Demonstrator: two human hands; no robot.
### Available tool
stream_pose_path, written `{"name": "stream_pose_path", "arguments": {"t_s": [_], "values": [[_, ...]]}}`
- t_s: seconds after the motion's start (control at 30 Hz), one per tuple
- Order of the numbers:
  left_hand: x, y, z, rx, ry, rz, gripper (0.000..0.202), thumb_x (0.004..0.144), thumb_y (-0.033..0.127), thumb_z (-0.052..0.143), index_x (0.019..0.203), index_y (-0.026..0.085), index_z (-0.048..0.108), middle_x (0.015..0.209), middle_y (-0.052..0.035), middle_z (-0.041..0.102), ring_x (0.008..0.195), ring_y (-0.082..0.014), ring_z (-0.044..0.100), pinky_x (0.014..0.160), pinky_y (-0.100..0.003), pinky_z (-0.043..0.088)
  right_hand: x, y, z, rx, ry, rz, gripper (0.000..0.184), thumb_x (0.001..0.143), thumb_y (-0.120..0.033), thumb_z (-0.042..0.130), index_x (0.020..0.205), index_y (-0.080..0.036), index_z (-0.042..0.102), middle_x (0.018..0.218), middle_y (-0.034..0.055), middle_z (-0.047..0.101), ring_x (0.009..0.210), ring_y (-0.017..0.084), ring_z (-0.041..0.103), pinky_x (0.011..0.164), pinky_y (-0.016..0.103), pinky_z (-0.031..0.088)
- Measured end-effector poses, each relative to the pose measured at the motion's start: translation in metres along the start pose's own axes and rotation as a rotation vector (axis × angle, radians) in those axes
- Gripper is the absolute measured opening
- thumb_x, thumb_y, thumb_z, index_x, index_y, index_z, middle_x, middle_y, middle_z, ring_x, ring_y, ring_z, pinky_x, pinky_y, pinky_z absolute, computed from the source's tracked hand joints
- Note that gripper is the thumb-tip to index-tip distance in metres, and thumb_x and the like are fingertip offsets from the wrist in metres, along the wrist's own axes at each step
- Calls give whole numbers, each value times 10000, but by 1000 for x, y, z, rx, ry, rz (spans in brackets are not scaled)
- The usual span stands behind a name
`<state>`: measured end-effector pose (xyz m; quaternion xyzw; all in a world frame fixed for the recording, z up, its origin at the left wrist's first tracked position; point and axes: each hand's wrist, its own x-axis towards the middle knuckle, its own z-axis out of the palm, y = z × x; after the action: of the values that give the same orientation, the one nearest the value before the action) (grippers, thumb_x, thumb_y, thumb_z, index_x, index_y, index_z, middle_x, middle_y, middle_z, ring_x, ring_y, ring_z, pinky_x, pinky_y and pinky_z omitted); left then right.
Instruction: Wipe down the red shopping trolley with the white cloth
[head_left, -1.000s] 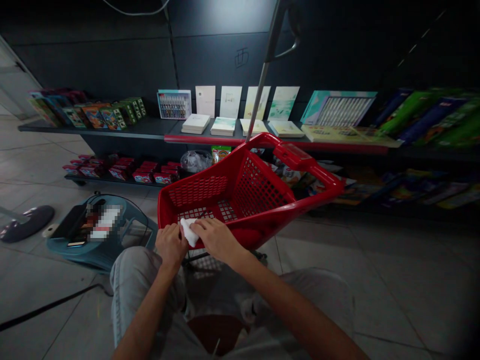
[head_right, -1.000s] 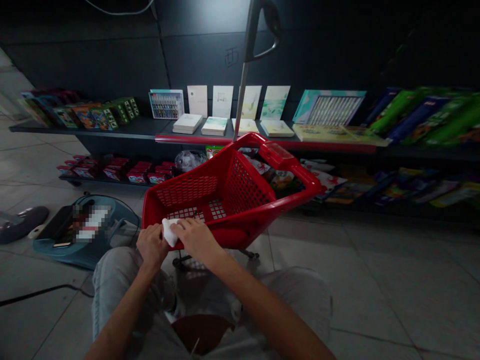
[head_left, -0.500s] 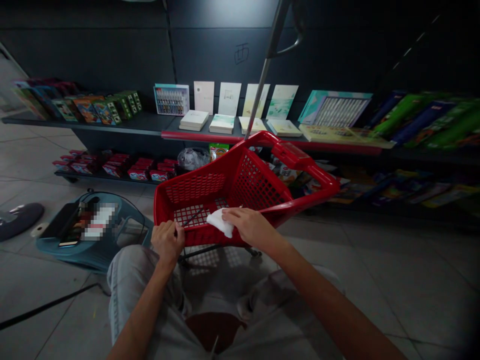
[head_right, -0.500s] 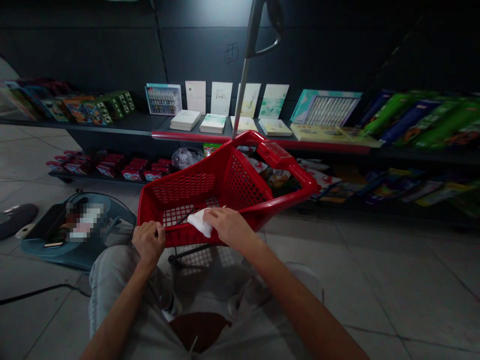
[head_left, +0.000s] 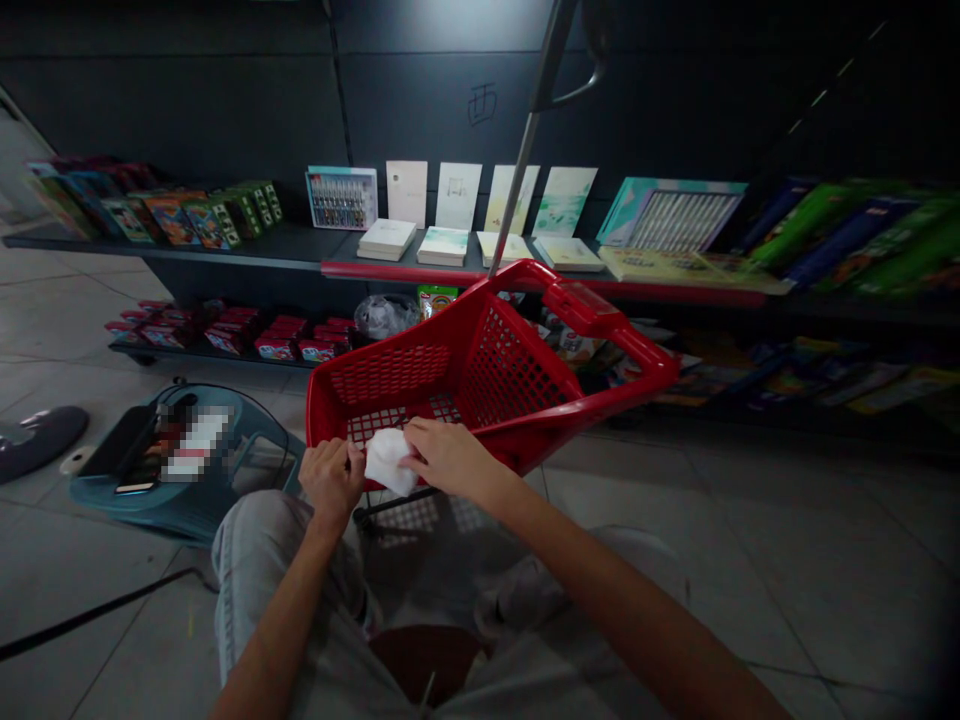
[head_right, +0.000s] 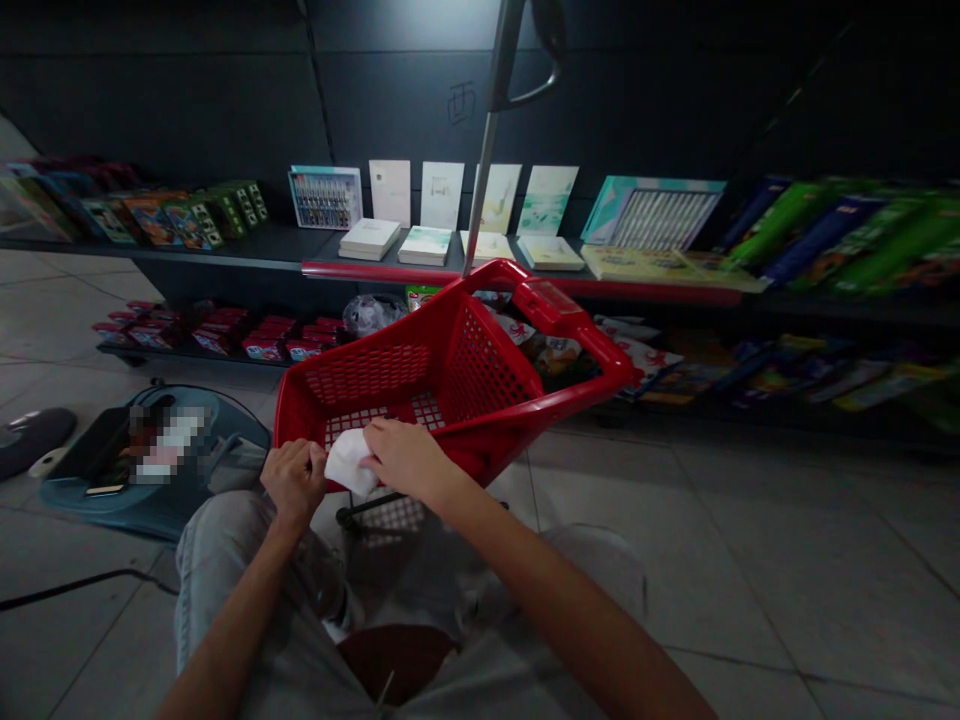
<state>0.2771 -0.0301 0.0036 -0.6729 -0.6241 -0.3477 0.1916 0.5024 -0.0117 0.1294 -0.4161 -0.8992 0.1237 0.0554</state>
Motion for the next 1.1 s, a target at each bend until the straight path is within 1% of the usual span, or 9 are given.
{"name": "stream_pose_path", "arguments": {"t_s": [0.13,0.27,0.4,0.5,0.63,0.8,0.9,1.0,1.1], "values": [[-2,5,1,10,19,1,352,1000,215,503,648,226,496,646,-20,582,686,-192,511,731,-374,317,10,-7,5,-58,10,20,310,1016,-367,584,1225,-138,593,1137,128,734,1018,263,725,831,336,534],[-4,5,1,6,8,16,367,1018,223,465,652,229,481,660,-29,579,694,-196,507,730,-381,312,35,-29,18,-127,-94,-59,274,1033,-273,454,1156,-125,650,1090,152,760,990,292,749,818,381,562],[-2,-8,2,6,-3,25,365,1025,203,426,665,234,478,668,-39,575,697,-204,495,730,-380,314,53,-39,27,-116,-118,-94,283,1004,-245,473,1176,-125,661,1124,159,762,1008,297,753,816,395,576],[1,-18,3,37,-13,47,350,1006,208,453,658,236,477,662,-41,576,691,-207,487,717,-377,309,51,-28,22,-96,-126,-104,322,1052,-334,433,1211,-152,645,1170,149,757,1048,297,746,841,397,570],[4,-22,3,51,1,44,336,977,193,465,644,237,474,645,-41,571,667,-205,476,701,-372,309,30,6,0,-103,-255,-60,332,1084,-380,396,1225,-202,638,1228,135,747,1075,288,740,839,361,543],[6,-20,4,33,12,14,335,949,178,473,619,238,456,634,-42,566,656,-204,479,695,-375,301,-12,60,-39,-171,-319,98,291,1077,-369,419,1219,-237,636,1186,111,757,1068,294,735,804,324,501],[7,-21,3,26,10,12,339,961,186,470,627,240,452,633,-37,559,662,-205,481,699,-375,308,-31,79,-59,-169,-351,187,284,1072,-372,424,1190,-247,649,1178,99,759,1059,283,734,808,310,485],[7,-19,2,7,-19,-8,352,980,198,451,630,239,456,645,-38,566,677,-207,491,717,-376,317,-35,77,-63,-203,-340,205,291,1072,-335,409,1180,-229,656,1154,114,763,1048,280,740,824,317,489],[7,-15,-1,-16,-53,-26,349,994,210,432,652,237,495,674,-45,597,699,-214,503,739,-385,322,-21,53,-49,-258,-282,185,317,1073,-293,387,1196,-197,663,1139,149,765,1051,287,746,869,354,513]]}}
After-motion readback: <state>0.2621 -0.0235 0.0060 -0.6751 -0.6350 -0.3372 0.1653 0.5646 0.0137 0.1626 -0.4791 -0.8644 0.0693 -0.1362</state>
